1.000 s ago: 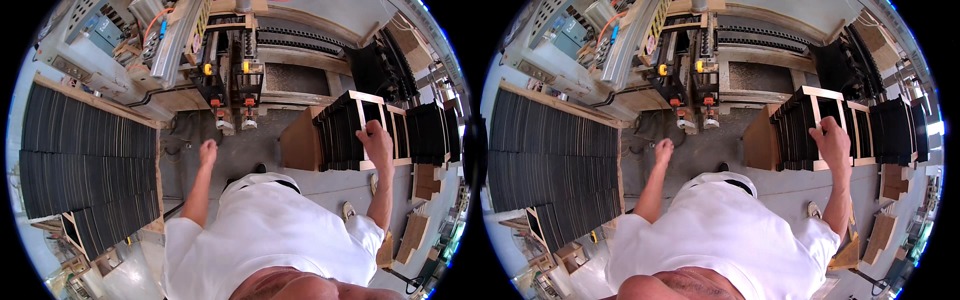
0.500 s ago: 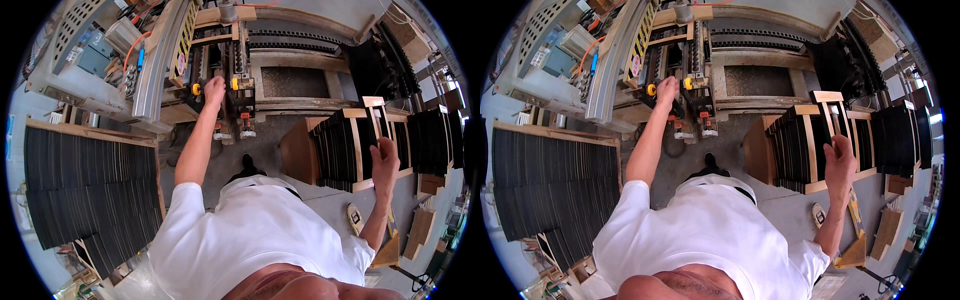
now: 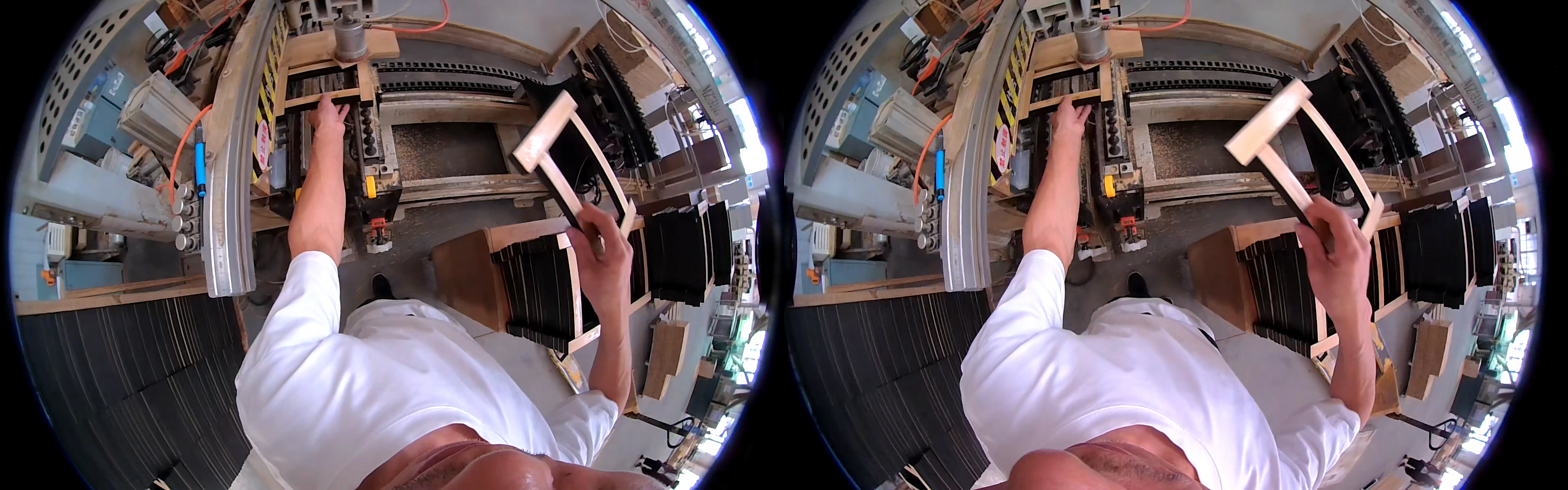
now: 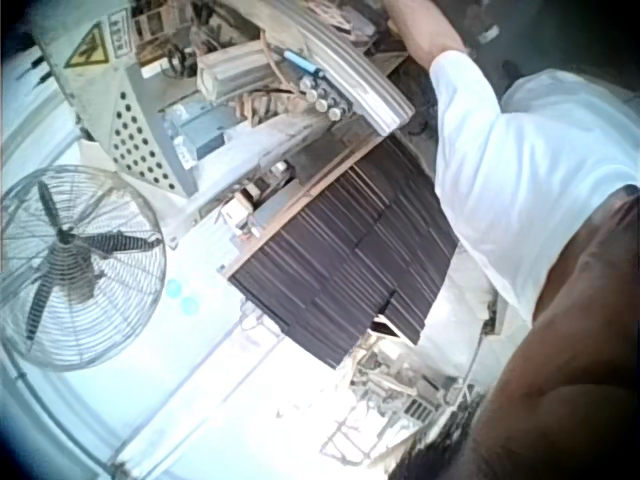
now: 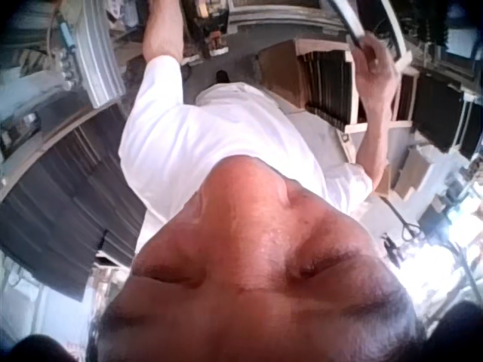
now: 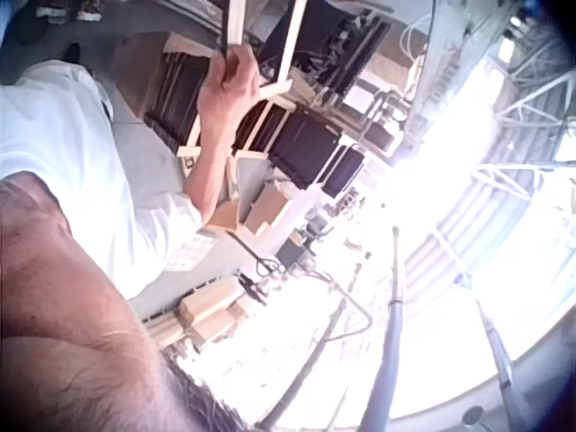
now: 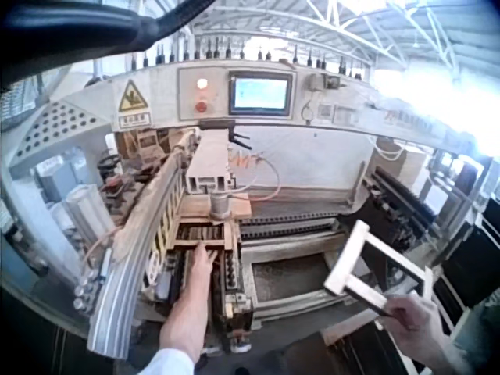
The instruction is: The person repeatedly picks up small rectangular wooden frames from a stack, places them into a machine, and removes them after a brief cycle. The frames are handled one at a time and returned to the stack.
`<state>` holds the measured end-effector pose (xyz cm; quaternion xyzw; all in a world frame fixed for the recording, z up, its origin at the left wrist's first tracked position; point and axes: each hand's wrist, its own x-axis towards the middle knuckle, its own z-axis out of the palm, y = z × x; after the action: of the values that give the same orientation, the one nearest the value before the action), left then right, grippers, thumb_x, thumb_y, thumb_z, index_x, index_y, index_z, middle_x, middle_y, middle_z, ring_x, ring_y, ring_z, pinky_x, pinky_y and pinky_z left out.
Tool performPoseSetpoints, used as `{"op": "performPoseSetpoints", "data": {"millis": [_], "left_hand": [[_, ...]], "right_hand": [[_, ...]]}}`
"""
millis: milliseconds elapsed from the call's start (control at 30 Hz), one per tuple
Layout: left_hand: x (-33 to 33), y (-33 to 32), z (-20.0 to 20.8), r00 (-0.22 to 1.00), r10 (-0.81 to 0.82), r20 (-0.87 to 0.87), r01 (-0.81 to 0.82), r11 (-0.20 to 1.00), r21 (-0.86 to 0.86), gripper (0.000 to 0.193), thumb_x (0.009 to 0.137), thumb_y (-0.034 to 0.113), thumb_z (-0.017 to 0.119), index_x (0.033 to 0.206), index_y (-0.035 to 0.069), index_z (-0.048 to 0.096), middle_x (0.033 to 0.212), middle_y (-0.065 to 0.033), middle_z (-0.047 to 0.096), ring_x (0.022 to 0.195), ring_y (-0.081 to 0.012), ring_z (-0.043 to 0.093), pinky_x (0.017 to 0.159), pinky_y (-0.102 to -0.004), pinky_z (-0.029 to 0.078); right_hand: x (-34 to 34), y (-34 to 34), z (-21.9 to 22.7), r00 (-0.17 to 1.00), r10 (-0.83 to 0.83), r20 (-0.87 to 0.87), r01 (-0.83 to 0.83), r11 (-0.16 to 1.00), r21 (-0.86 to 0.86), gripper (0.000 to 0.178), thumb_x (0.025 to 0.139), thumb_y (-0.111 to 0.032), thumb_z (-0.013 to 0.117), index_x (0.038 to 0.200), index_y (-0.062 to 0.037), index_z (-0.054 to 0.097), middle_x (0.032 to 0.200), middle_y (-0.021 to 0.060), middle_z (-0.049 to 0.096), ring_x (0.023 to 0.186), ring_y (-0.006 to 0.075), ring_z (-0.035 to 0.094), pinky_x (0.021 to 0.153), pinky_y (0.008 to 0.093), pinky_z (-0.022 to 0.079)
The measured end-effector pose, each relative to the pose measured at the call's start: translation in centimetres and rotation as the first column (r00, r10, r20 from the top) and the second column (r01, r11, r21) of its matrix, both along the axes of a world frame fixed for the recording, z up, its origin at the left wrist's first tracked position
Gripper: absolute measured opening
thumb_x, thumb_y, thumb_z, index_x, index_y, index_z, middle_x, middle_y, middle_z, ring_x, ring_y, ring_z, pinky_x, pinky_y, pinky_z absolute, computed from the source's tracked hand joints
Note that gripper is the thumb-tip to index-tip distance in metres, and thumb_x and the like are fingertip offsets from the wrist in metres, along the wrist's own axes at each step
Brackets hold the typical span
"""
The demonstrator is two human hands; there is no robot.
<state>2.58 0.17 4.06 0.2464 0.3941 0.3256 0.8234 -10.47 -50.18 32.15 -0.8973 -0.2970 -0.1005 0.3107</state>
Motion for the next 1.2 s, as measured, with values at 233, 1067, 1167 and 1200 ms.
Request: {"op": "performPoseSetpoints", "data": {"millis": [233,1067,1167,1200], "left_hand": [[-6.6,-4.1,-3.6,0.983,-0.078,0.168,0.083,0.996,-0.021,0.053,0.092,0.017,0.064,0.132,-0.005,0.037,0.132,-0.0221,0.045,0.120,-0.0378,0.051,0.099,-0.0462,0.049],[-17.3,-10.0,-1.4,0.983,-0.092,0.157,0.075,0.991,0.110,0.033,0.096,0.009,0.055,0.129,0.009,0.050,0.125,-0.0050,0.058,0.113,-0.0193,0.054,0.100,-0.0365,0.039],[-21.3,-14.1,-1.1,0.979,-0.098,0.180,0.080,0.992,0.103,0.039,0.097,0.005,0.050,0.136,0.005,0.044,0.130,-0.0094,0.055,0.119,-0.0217,0.053,0.106,-0.0386,0.038],[-22.5,-15.8,-0.3,0.978,-0.102,0.180,0.088,0.992,0.087,0.040,0.097,0.004,0.050,0.137,0.004,0.044,0.131,-0.0101,0.055,0.120,-0.0220,0.052,0.107,-0.0391,0.037]], "right_hand": [[6.6,13.4,-3.8,0.889,0.451,0.075,-0.439,0.888,-0.135,0.019,0.079,-0.007,0.068,0.097,-0.0062,0.060,0.087,0.0099,0.065,0.086,0.0302,0.062,0.076,0.0407,0.049],[14.9,35.7,-20.5,0.600,0.799,0.047,-0.800,0.600,0.014,0.027,0.071,-0.006,0.068,0.094,-0.0046,0.054,0.080,0.0176,0.065,0.081,0.0391,0.064,0.074,0.0483,0.050],[16.9,37.7,-22.0,0.619,0.785,0.036,-0.784,0.620,-0.029,0.028,0.072,-0.002,0.069,0.094,-0.0040,0.053,0.081,0.0167,0.064,0.084,0.0386,0.062,0.074,0.0472,0.048],[17.8,38.6,-23.1,0.639,0.768,0.048,-0.767,0.641,-0.038,0.026,0.072,-0.001,0.067,0.093,-0.0042,0.053,0.081,0.0167,0.065,0.086,0.0386,0.062,0.075,0.0481,0.047]]}}
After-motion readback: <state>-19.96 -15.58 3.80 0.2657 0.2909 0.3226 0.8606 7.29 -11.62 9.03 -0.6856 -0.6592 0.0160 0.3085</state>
